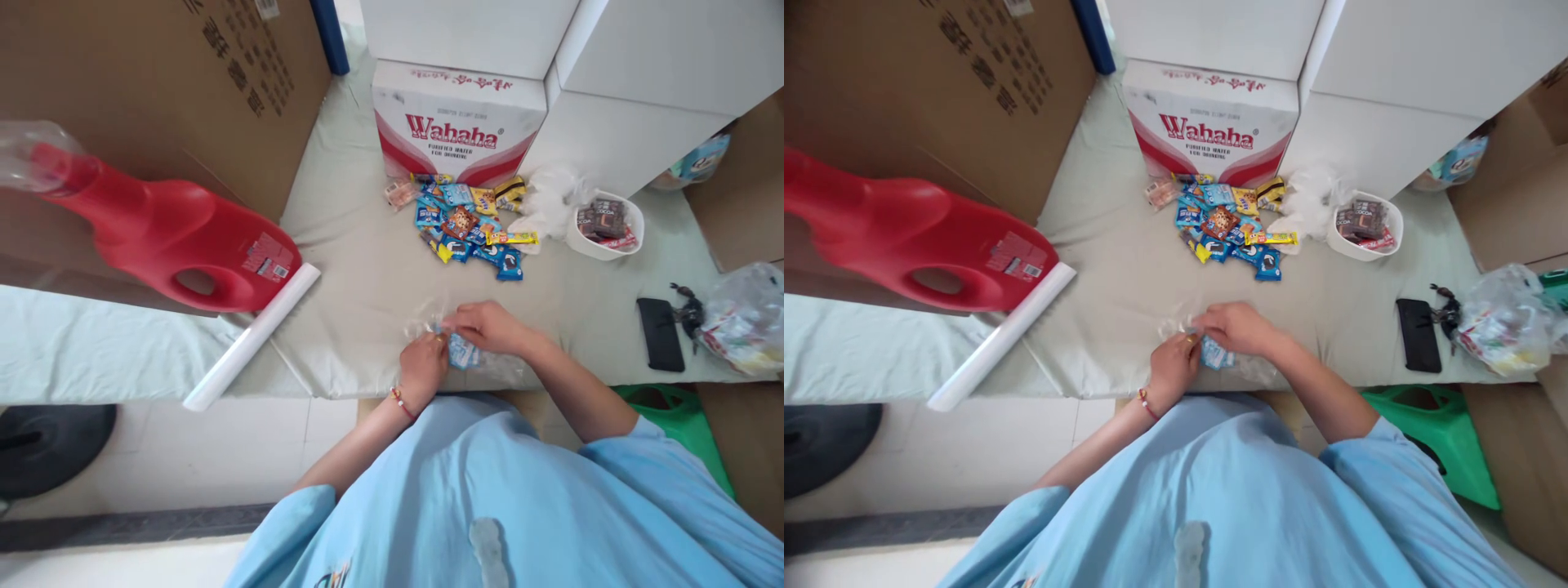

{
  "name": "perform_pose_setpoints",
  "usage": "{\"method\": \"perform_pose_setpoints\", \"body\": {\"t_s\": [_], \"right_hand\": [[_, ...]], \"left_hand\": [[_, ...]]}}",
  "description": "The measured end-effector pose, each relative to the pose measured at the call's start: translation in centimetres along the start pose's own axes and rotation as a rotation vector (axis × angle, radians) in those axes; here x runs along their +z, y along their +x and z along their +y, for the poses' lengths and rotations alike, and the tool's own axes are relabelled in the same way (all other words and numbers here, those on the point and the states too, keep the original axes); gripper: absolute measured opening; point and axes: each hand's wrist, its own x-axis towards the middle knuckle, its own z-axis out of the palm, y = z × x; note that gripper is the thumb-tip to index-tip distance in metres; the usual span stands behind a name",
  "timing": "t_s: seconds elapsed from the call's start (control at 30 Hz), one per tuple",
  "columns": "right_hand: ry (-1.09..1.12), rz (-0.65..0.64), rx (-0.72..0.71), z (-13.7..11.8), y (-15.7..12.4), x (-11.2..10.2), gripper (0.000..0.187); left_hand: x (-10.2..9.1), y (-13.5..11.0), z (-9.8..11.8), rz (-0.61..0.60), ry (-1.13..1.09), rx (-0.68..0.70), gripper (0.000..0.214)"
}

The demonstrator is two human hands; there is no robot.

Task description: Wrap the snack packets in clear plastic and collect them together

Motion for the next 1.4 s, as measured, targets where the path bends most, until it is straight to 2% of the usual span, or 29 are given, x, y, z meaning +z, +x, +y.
{"method": "perform_pose_setpoints", "body": {"t_s": [0.13,0.23,0.3,0.37,0.43,0.5,0.57,0.67,0.73,0.8,0.87,0.93,1.03,1.13,1.23,1.33,1.4], "right_hand": [[-0.116,-0.081,0.042,-1.7,-2.8,2.8,0.043],[-0.161,-0.106,0.118,-1.8,-3.8,4.7,0.040],[-0.175,-0.097,0.165,-1.9,-4.0,5.5,0.039],[-0.198,-0.091,0.184,-2.2,-3.8,5.9,0.039],[-0.233,-0.094,0.173,-2.7,-3.6,6.1,0.041],[-0.268,-0.099,0.155,-3.2,-3.4,6.2,0.042],[-0.292,-0.103,0.152,-3.7,-3.2,6.2,0.043],[-0.294,-0.107,0.156,-3.9,-3.0,6.4,0.041],[-0.278,-0.091,0.146,-3.6,-3.1,6.5,0.040],[-0.229,-0.056,0.107,-2.9,-3.4,6.5,0.039],[-0.131,-0.001,0.025,-2.0,-3.9,6.4,0.038],[-0.019,0.064,-0.065,-1.2,-4.5,6.3,0.036],[0.078,0.137,-0.122,-0.5,-4.8,6.3,0.033],[0.093,0.150,-0.105,-0.5,-4.4,6.5,0.030],[0.131,0.140,-0.114,-0.5,-4.4,6.4,0.020],[0.258,0.155,-0.123,0.4,-5.7,6.0,0.024],[0.259,0.284,0.020,1.2,-7.0,6.0,0.033]], "left_hand": [[0.5,-0.2,-0.4,0.092,-0.178,-0.215,0.014],[0.8,-0.1,-0.8,0.146,-0.313,-0.365,0.033],[0.7,-0.1,-1.4,0.139,-0.409,-0.338,0.036],[0.3,-0.3,-2.1,0.126,-0.518,-0.268,0.030],[-0.3,-0.5,-2.7,0.201,-0.577,-0.260,0.024],[-1.0,-0.6,-2.8,0.346,-0.521,-0.295,0.030],[-1.4,-0.2,-2.2,0.439,-0.388,-0.295,0.057],[-1.3,1.0,-1.2,0.380,-0.204,-0.275,0.101],[-1.1,2.0,-1.3,0.302,-0.143,-0.312,0.099],[-1.3,2.5,-2.2,0.253,-0.137,-0.330,0.066],[-1.9,2.3,-3.5,0.225,-0.183,-0.290,0.025],[-2.8,1.5,-4.2,0.212,-0.282,-0.252,0.005],[-3.6,-0.2,-3.3,0.255,-0.418,-0.224,0.008],[-2.9,-1.2,-0.7,0.290,-0.386,-0.082,0.013],[-0.9,-1.3,1.3,0.205,-0.251,0.142,0.023],[0.5,-1.6,1.7,0.107,-0.092,0.271,0.035],[0.7,-2.0,1.4,0.058,0.014,0.301,0.043]]}}
